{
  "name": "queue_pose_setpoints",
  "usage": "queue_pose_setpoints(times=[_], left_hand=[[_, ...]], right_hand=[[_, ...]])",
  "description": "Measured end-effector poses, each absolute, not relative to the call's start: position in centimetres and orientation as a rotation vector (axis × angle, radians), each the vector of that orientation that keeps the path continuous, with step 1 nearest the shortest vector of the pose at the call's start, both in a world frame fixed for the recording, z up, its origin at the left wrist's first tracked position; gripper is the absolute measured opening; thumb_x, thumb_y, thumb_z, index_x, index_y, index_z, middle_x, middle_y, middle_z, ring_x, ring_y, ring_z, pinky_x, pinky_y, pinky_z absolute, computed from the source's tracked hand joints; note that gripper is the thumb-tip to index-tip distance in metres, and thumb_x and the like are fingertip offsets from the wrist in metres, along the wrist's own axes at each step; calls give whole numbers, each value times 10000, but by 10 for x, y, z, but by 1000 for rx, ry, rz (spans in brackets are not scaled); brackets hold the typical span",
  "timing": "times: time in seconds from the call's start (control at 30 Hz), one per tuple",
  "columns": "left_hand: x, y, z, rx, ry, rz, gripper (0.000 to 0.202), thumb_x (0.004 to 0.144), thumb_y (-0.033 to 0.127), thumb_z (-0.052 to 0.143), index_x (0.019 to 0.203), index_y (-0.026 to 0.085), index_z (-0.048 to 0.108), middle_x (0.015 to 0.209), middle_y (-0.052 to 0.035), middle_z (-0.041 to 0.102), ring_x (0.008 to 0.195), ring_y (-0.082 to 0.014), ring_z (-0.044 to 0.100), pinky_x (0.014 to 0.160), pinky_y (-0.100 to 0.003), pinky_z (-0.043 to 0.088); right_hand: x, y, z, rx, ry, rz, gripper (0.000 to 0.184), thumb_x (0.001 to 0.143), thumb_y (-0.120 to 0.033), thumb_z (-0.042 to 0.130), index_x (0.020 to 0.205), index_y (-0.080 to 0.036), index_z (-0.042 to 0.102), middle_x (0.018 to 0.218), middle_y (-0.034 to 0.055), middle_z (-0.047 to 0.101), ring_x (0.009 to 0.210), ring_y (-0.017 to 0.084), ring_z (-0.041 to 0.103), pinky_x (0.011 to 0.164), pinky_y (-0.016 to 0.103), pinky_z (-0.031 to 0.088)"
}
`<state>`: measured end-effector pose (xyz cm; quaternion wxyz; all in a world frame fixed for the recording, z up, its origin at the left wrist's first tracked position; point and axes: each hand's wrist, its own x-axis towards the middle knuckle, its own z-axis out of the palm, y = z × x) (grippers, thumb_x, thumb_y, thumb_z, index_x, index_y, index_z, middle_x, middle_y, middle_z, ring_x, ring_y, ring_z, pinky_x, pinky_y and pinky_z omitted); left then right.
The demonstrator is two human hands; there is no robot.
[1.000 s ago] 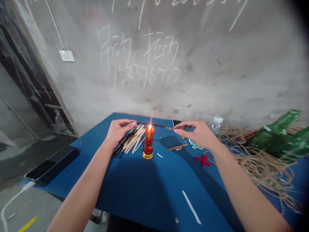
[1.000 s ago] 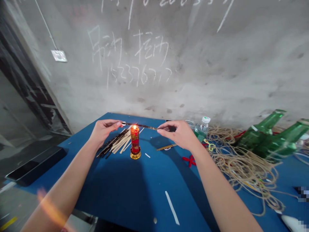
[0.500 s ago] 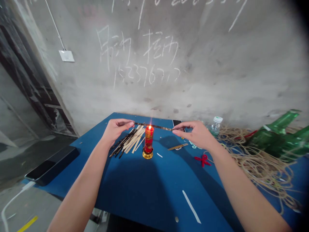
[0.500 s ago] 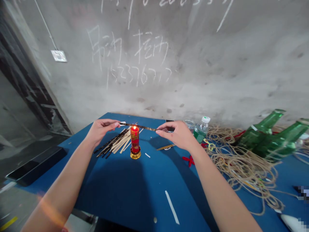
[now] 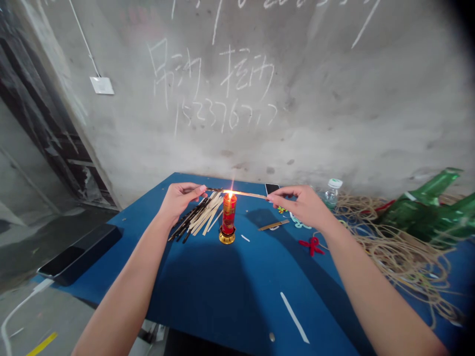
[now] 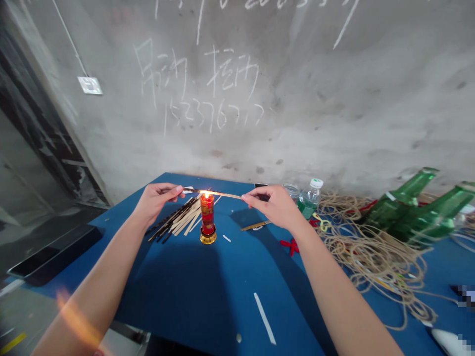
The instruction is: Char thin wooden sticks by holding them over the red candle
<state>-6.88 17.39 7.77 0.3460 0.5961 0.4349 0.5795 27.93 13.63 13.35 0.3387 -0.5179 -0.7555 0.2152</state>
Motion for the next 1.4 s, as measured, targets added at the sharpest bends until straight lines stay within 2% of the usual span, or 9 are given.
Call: queue_pose_setpoints(times=[0.07, 0.27, 0.53, 0.9, 1.4], left_hand=[[-67, 173, 78, 1540, 1128, 1495, 330, 726, 503, 860, 844, 197, 830, 769, -83, 772, 674, -169, 638, 677, -314, 517], [-68, 172, 78, 1562, 1132, 1460, 294, 748, 479, 852, 855, 207, 830, 779, -75, 776, 697, -165, 647, 690, -302, 518], [-69, 173, 77, 1598, 1112, 1431, 228, 773, 433, 839, 879, 231, 837, 789, -70, 780, 695, -167, 645, 687, -311, 510], [-68, 173, 76, 1606, 1095, 1438, 200, 774, 408, 839, 887, 243, 841, 789, -65, 780, 665, -154, 620, 672, -316, 504], [-69, 171, 78, 1607, 1076, 1437, 205, 766, 416, 844, 877, 244, 840, 782, -63, 775, 666, -159, 623, 673, -320, 510]], right_hand=[[281, 137, 134, -1361, -1949, 568, 384, 867, -589, 660, 910, -249, 832, 793, 52, 758, 487, 109, 442, 480, 295, 336], [283, 139, 133, -1359, -1937, 566, 389, 860, -603, 668, 875, -248, 826, 793, 45, 749, 500, 106, 434, 491, 290, 332], [285, 140, 133, -1360, -1958, 548, 361, 858, -601, 674, 837, -270, 817, 745, 29, 725, 566, 133, 496, 543, 299, 379], [285, 137, 139, -1360, -1956, 540, 310, 855, -558, 692, 847, -279, 827, 782, 34, 747, 634, 152, 532, 589, 305, 417], [287, 135, 141, -1356, -1978, 540, 326, 853, -587, 689, 871, -293, 828, 842, 45, 770, 709, 182, 606, 626, 320, 457]])
